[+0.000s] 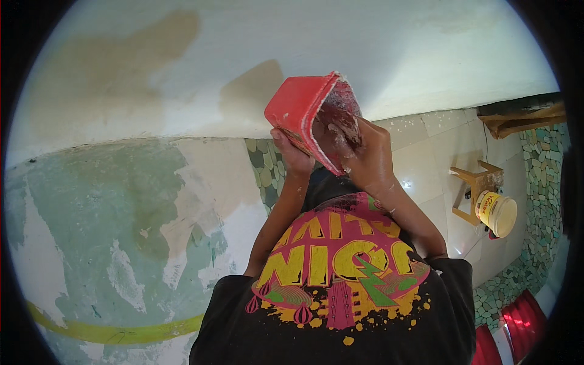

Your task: The recorder cleans a scraper and applies plaster to repair a wall.

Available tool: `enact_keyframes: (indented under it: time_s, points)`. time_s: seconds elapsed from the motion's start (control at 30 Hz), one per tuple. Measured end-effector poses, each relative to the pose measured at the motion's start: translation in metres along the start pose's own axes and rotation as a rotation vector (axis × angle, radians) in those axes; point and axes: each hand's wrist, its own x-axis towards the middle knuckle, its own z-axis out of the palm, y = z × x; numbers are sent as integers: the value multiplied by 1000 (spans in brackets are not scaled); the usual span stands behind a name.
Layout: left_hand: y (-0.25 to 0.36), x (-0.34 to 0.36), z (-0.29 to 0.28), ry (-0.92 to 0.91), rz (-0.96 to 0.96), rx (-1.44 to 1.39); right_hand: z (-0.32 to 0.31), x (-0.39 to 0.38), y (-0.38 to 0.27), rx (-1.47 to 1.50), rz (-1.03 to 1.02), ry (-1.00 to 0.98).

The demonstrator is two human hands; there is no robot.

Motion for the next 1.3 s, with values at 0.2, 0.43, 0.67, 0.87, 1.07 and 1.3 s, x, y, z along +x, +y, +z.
enact_keyframes:
  time_s: [0.2,0.43,0.67,0.87,1.07,1.3]
  points:
    - [7,-4,22,-40,73,85,-8,-4,17,506,310,-56]
    - [5,7,26,29,29,-39,-25,1,20,799,495,11]
    - [37,12,40,205,-59,-104,-34,19,15,1389,511,88]
    - [37,6,100,2,-9,-241,-30,20,30,1709,539,-2]
    - [43,-13,64,24,-305,-345,-36,56,-50,1569,294,126]
    - [54,6,59,16,-416,-414,-117,183,-204,1154,-745,226]
